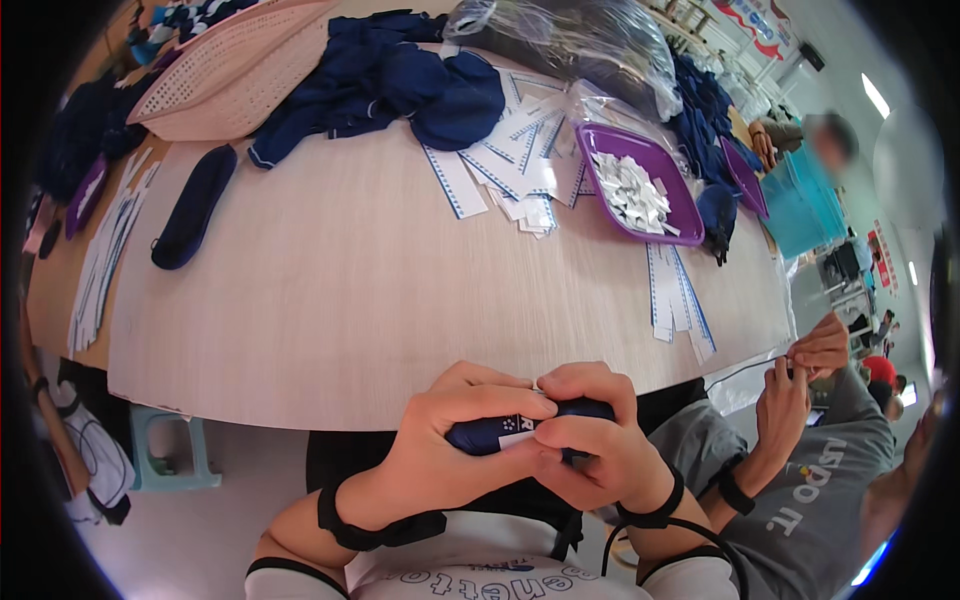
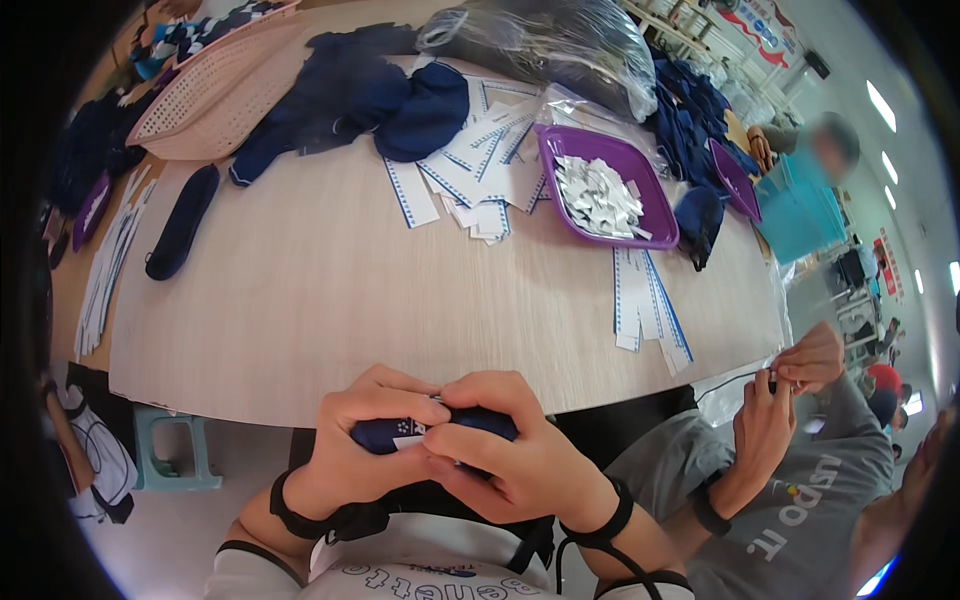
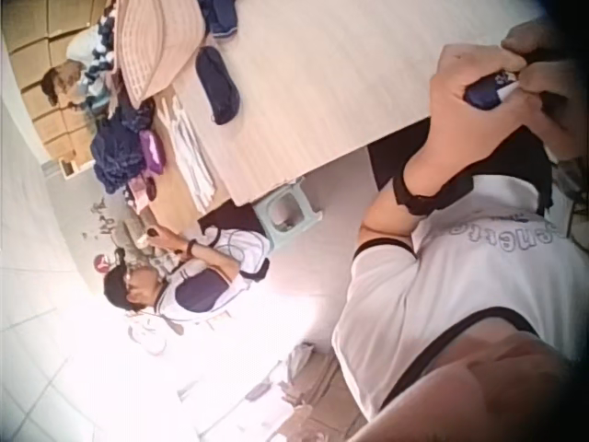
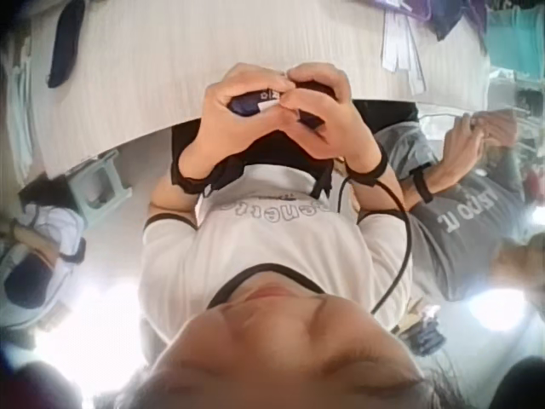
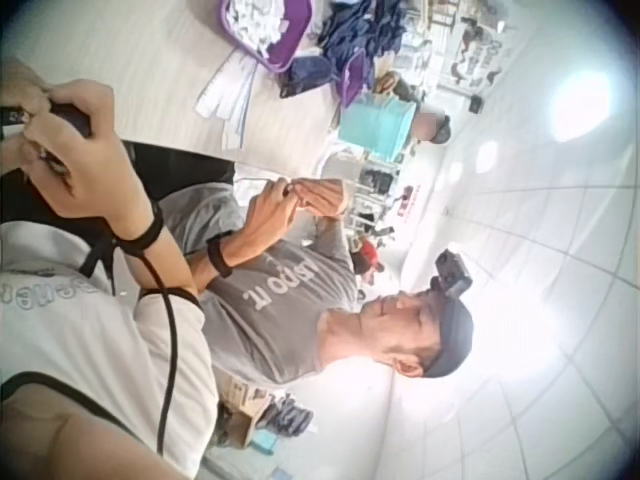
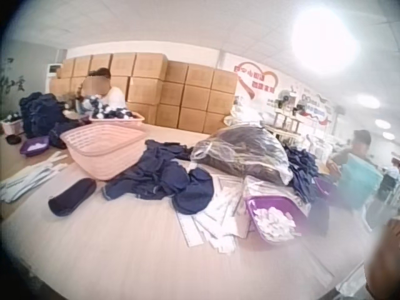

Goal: The recorder is at a workstation in a factory, handling and inspecting blue fabric sock components.

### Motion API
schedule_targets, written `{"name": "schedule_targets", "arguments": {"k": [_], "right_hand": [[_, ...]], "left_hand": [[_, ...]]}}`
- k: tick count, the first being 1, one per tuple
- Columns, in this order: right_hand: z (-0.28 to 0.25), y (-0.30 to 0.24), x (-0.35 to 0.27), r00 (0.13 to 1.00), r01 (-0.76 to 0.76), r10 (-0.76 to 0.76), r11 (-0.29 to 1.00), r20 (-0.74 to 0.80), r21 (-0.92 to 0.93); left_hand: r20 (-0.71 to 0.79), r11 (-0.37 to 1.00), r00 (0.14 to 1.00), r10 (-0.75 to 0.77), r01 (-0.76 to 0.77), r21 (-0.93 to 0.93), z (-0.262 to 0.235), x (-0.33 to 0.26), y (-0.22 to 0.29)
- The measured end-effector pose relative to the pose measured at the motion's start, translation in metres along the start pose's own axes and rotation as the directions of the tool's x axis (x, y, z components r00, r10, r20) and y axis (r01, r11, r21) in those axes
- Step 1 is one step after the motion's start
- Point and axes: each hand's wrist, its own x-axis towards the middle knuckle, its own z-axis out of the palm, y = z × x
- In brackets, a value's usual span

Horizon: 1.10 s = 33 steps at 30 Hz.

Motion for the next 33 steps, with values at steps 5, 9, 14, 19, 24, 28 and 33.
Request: {"name": "schedule_targets", "arguments": {"k": [5,9,14,19,24,28,33], "right_hand": [[0.002,0.003,0.001,1.000,0.017,-0.018,0.999,-0.021,-0.041],[0.002,0.006,0.001,0.997,0.054,-0.058,0.996,-0.046,-0.071],[0.003,0.003,-0.003,0.995,0.051,-0.060,0.994,-0.082,-0.098],[-0.013,0.006,-0.003,0.999,-0.017,0.007,0.948,0.032,0.319],[-0.015,0.006,-0.010,0.954,-0.220,0.299,0.762,-0.029,0.609],[-0.012,0.010,-0.010,0.887,-0.289,0.451,0.709,-0.098,0.643],[-0.026,0.022,-0.012,0.843,-0.537,0.362,0.514,0.398,0.669]], "left_hand": [[0.012,1.000,1.000,-0.019,0.019,-0.014,0.000,0.001,0.000],[0.002,0.999,0.999,-0.037,0.037,-0.020,0.001,0.002,-0.003],[0.045,0.999,0.999,-0.031,0.030,0.010,-0.002,0.004,-0.001],[0.036,0.994,0.995,-0.098,0.099,-0.040,-0.002,0.001,0.004],[0.022,0.996,0.999,0.030,-0.032,0.089,-0.003,0.005,0.015],[-0.023,0.968,0.995,0.096,-0.088,0.235,-0.011,0.007,0.033],[0.207,0.546,0.756,0.621,-0.607,0.578,-0.034,0.018,0.052]]}}
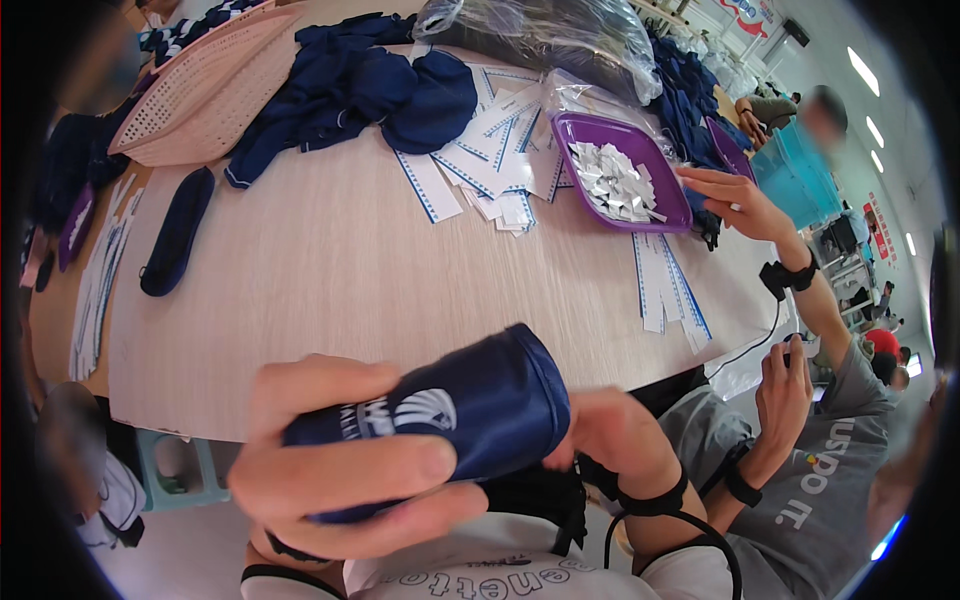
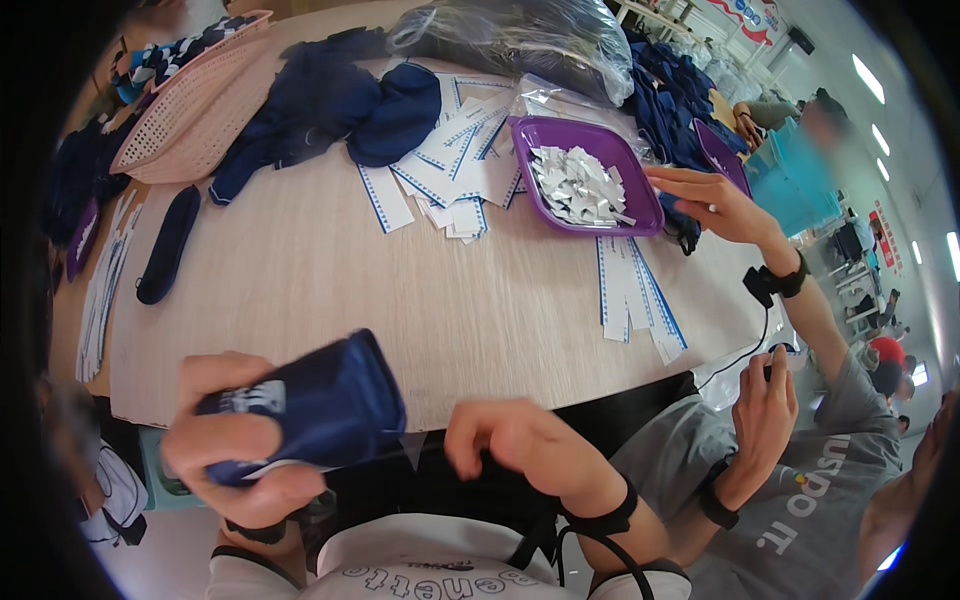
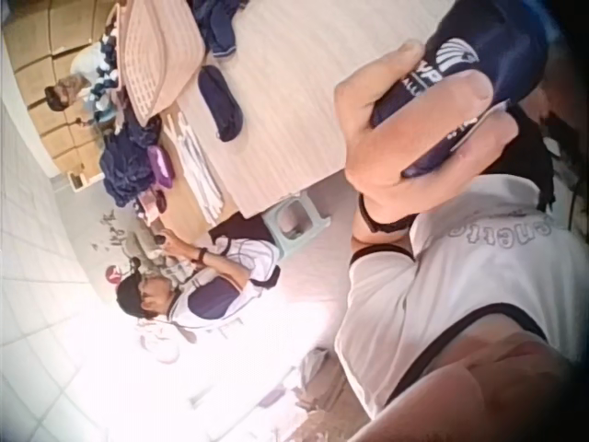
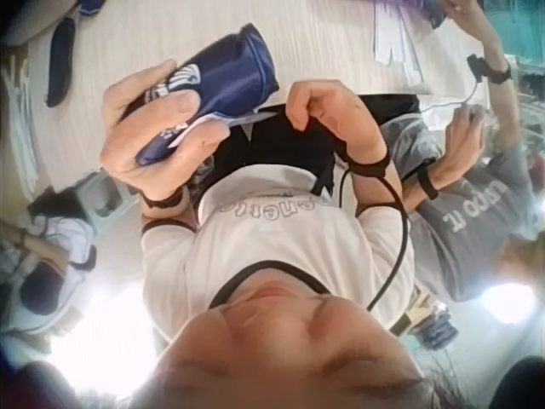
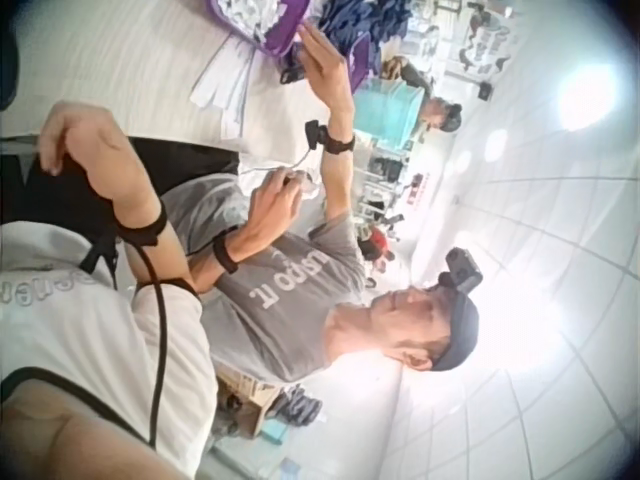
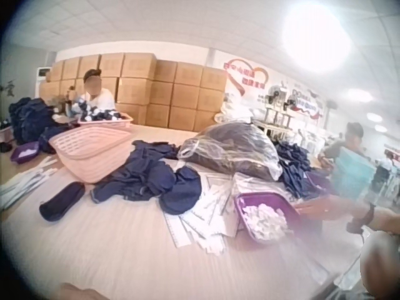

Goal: The recorder is at a workstation in a factory, handling and inspecting blue fabric sock components.

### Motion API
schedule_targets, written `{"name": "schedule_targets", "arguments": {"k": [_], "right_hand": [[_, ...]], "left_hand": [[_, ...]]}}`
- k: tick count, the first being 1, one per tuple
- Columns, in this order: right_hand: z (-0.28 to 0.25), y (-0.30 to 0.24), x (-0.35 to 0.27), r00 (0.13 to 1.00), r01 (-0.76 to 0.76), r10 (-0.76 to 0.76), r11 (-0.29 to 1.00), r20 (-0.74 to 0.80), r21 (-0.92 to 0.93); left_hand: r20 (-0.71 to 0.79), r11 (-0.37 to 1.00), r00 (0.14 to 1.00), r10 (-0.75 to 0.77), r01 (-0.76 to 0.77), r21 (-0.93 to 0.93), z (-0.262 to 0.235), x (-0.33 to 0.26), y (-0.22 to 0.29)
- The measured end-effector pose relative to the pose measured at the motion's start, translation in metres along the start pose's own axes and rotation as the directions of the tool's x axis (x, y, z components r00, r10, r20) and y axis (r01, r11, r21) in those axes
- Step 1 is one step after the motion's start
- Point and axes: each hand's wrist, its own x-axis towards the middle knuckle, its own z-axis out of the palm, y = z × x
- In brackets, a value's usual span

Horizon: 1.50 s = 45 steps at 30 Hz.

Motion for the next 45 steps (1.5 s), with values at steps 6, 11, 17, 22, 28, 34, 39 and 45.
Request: {"name": "schedule_targets", "arguments": {"k": [6,11,17,22,28,34,39,45], "right_hand": [[0.006,0.013,0.016,0.798,-0.155,0.029,0.975,0.601,0.160],[0.019,0.015,0.020,0.964,-0.237,0.089,0.711,0.249,0.662],[0.013,-0.018,0.034,0.914,-0.363,0.403,0.869,-0.055,0.338],[0.022,-0.040,0.044,0.947,-0.158,0.135,0.986,-0.293,-0.057],[0.041,-0.050,0.042,0.973,-0.060,-0.129,0.662,-0.192,-0.747],[0.053,-0.039,0.032,0.907,0.102,-0.412,0.417,-0.089,-0.903],[0.053,-0.028,0.031,0.894,0.175,-0.445,0.460,-0.055,-0.870],[0.051,-0.025,0.025,0.880,0.255,-0.475,0.433,0.022,-0.865]], "left_hand": [[-0.045,0.994,0.996,-0.077,0.073,-0.078,0.012,0.013,0.012],[0.113,0.977,0.979,-0.168,0.181,-0.115,0.023,-0.002,0.036],[0.192,0.971,0.969,-0.153,0.183,-0.152,0.046,-0.031,0.035],[0.168,0.883,0.899,-0.405,0.432,-0.181,0.047,-0.033,0.022],[0.065,0.618,0.706,-0.705,0.657,-0.430,0.067,-0.050,0.013],[0.124,0.409,0.599,-0.791,0.669,-0.621,0.058,-0.054,0.005],[0.143,0.397,0.637,-0.758,0.624,-0.673,0.052,-0.052,-0.003],[-0.039,0.823,0.903,-0.428,0.372,-0.430,0.060,-0.051,-0.014]]}}
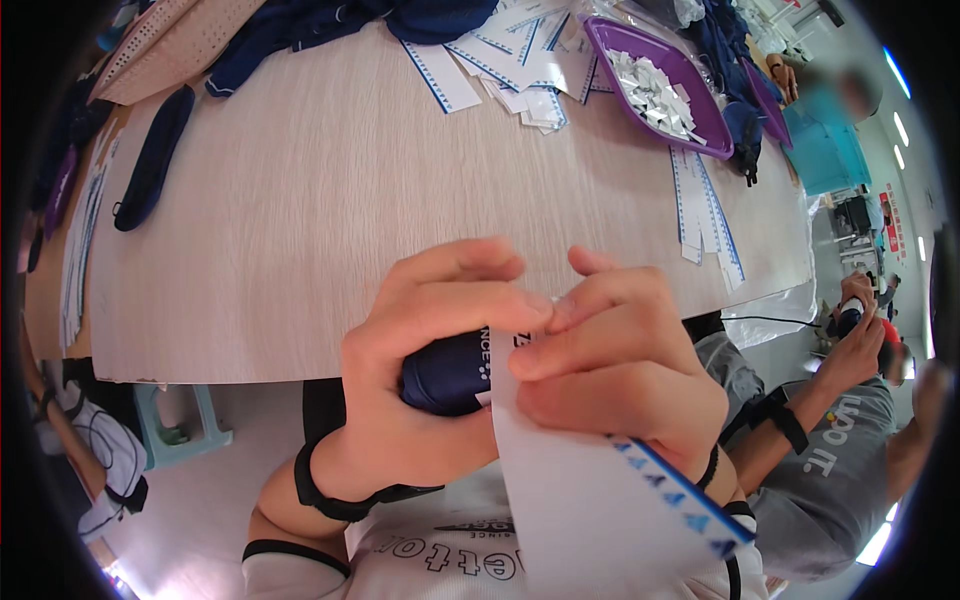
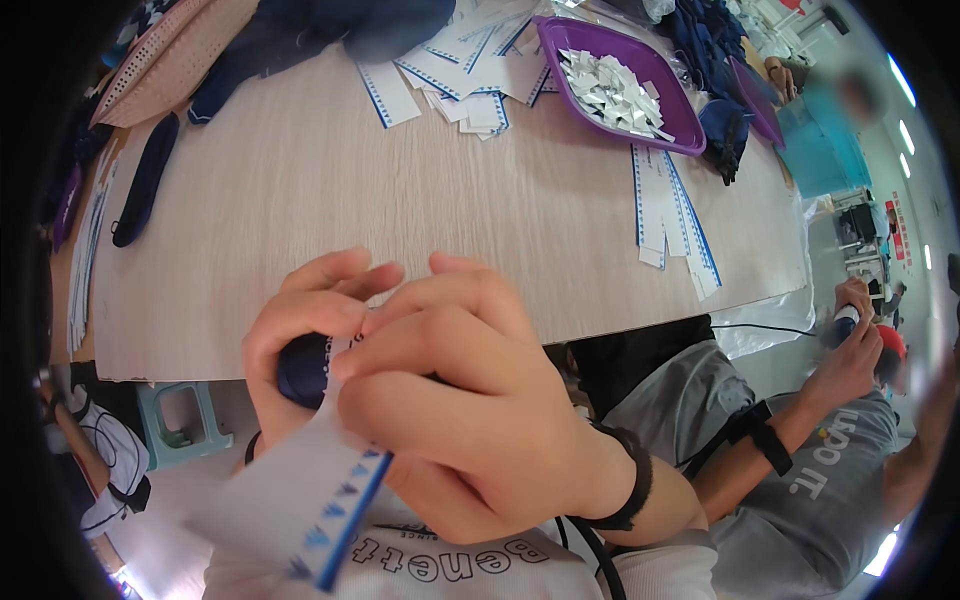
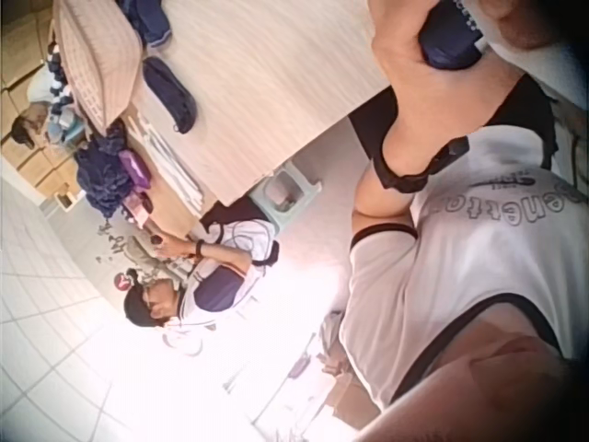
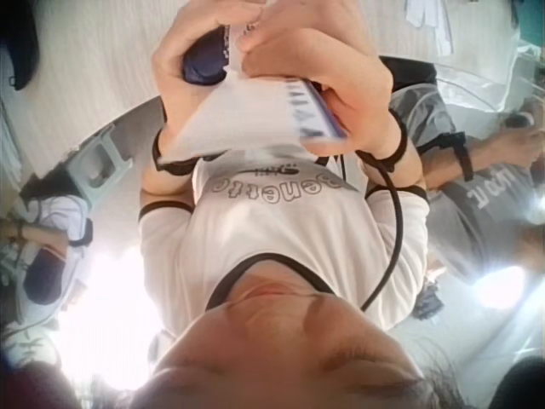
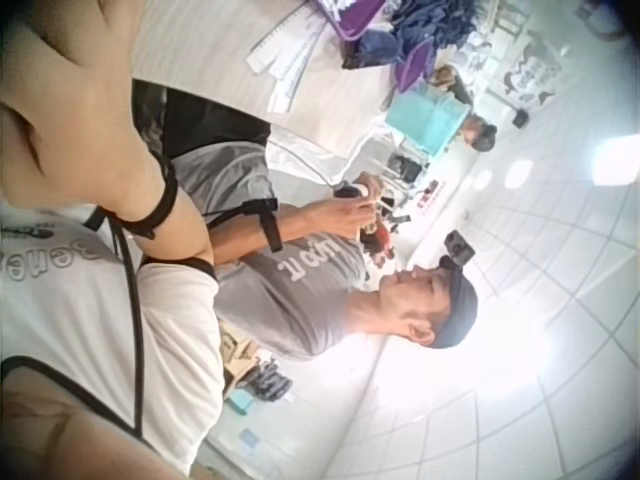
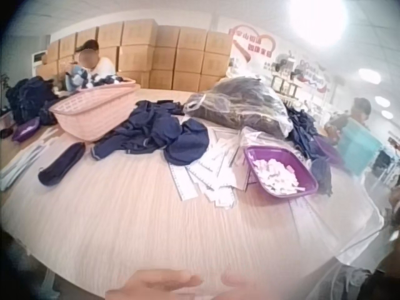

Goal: The recorder is at a workstation in a factory, handling and inspecting blue fabric sock components.

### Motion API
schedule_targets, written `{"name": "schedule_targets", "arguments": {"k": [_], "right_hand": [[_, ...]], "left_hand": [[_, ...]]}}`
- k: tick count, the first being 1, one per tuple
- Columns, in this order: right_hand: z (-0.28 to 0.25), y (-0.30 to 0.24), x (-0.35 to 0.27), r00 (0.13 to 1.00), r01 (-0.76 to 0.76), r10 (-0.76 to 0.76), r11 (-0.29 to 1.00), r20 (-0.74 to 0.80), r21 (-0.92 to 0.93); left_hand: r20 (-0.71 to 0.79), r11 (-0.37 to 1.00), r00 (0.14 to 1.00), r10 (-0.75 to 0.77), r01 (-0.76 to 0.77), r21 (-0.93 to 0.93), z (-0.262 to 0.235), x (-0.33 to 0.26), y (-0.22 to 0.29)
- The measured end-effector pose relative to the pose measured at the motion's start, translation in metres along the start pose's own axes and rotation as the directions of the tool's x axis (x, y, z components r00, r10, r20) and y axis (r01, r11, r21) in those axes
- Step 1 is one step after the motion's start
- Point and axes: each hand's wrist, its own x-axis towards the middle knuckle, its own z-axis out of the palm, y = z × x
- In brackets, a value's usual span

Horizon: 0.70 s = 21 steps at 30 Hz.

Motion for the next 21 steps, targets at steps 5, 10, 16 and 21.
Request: {"name": "schedule_targets", "arguments": {"k": [5,10,16,21], "right_hand": [[0.003,-0.002,-0.005,0.994,0.078,-0.079,0.997,-0.075,-0.014],[0.011,0.000,-0.007,0.946,0.169,-0.177,0.984,-0.270,-0.052],[0.011,0.005,-0.004,0.957,0.185,-0.195,0.981,-0.216,-0.065],[0.008,0.009,-0.012,0.979,0.087,-0.094,0.995,-0.178,-0.046]], "left_hand": [[0.149,0.997,0.987,-0.062,0.067,-0.027,-0.001,0.011,0.019],[0.162,0.999,0.986,-0.036,0.039,-0.012,0.001,0.015,0.021],[0.126,0.979,0.984,-0.130,0.147,-0.139,0.003,0.013,0.012],[0.054,0.925,0.971,-0.231,0.237,-0.298,0.014,0.006,0.001]]}}
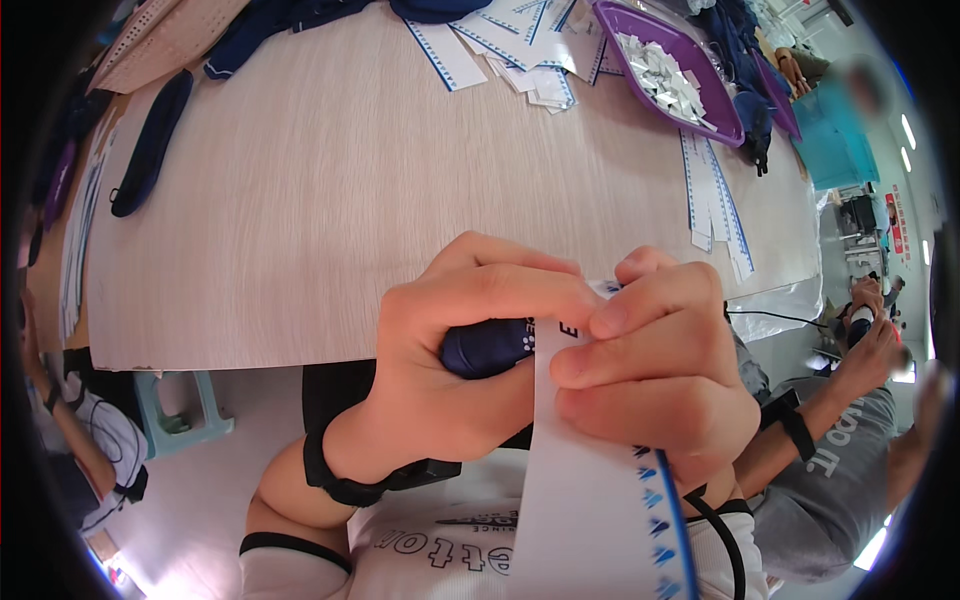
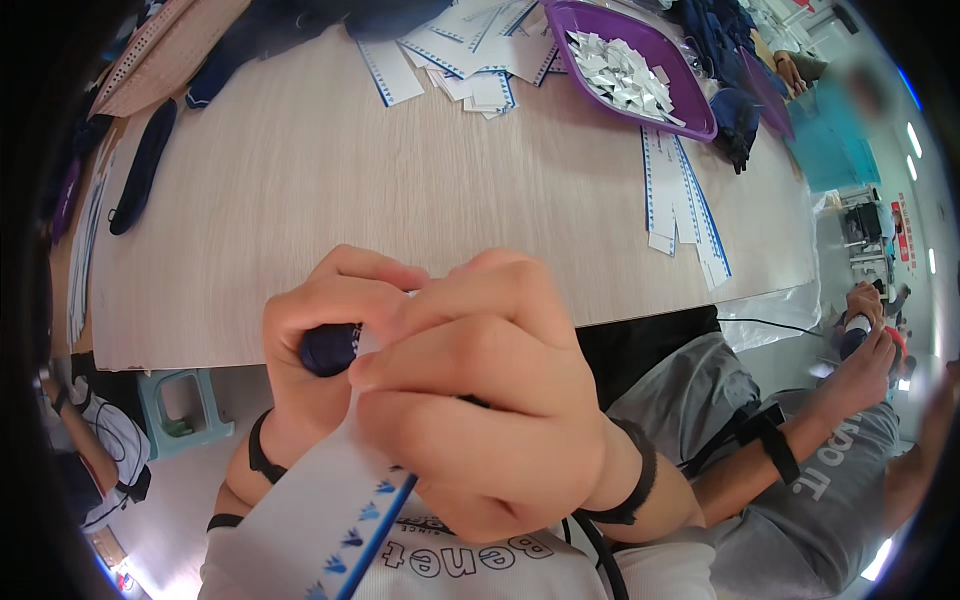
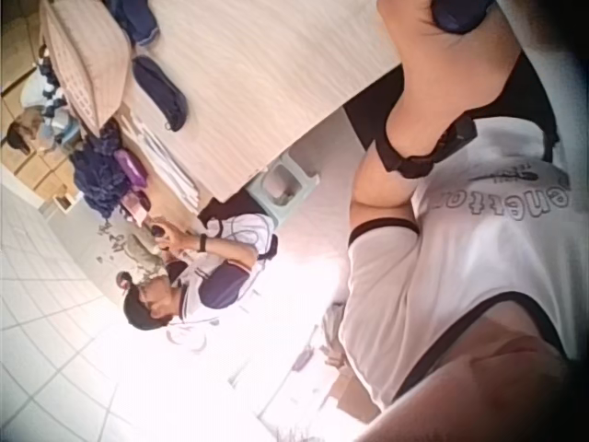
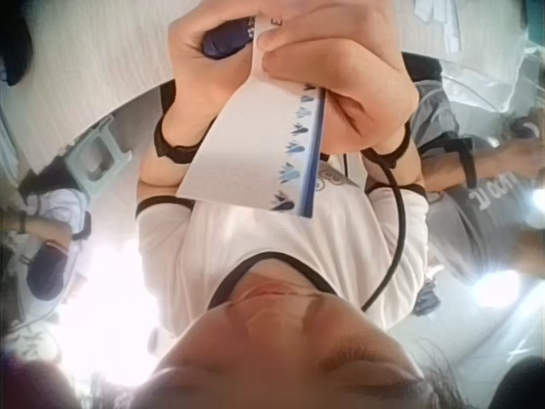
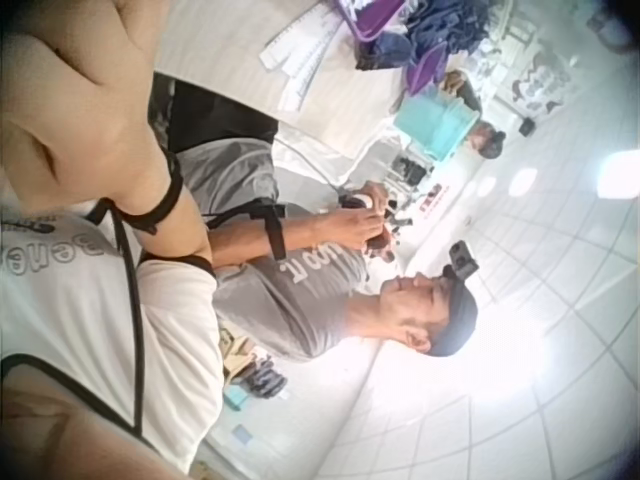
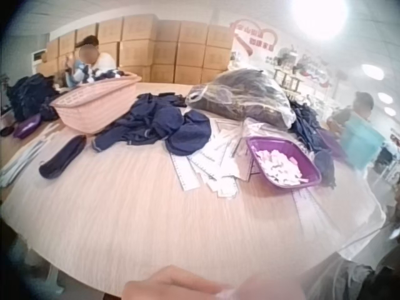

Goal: The recorder is at a workstation in a factory, handling and inspecting blue fabric sock components.

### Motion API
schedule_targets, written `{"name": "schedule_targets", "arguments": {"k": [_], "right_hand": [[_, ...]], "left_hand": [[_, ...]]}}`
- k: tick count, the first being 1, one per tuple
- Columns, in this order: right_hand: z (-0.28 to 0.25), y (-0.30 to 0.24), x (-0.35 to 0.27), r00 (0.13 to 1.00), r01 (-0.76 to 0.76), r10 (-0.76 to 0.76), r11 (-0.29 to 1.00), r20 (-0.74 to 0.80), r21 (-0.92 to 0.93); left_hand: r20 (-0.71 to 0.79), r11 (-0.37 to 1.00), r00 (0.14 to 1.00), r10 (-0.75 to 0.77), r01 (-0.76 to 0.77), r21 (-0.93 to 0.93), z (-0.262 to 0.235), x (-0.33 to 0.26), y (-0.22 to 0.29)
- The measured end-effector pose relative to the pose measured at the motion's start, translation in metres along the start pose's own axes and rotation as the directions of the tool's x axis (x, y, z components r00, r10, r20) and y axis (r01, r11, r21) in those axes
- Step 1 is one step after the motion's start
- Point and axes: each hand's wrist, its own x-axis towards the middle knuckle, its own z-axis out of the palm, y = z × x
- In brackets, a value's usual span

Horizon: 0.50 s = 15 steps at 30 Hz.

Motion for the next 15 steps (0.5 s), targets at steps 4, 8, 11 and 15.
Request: {"name": "schedule_targets", "arguments": {"k": [4,8,11,15], "right_hand": [[-0.006,-0.002,-0.003,0.999,0.004,-0.003,0.999,0.040,-0.033],[0.000,0.008,0.002,0.996,0.088,-0.088,0.996,-0.016,-0.034],[-0.005,0.005,0.010,0.999,-0.023,0.026,0.990,0.024,-0.138],[-0.015,0.023,0.005,0.994,0.048,-0.043,0.998,0.104,-0.045]], "left_hand": [[0.013,0.995,0.996,0.087,-0.088,0.037,-0.001,-0.001,0.000],[0.150,0.948,0.978,0.143,-0.179,0.262,-0.013,0.004,0.015],[0.149,0.961,0.975,0.163,-0.191,0.200,-0.019,0.007,0.017],[0.152,0.905,0.956,0.249,-0.286,0.314,-0.042,0.011,0.025]]}}
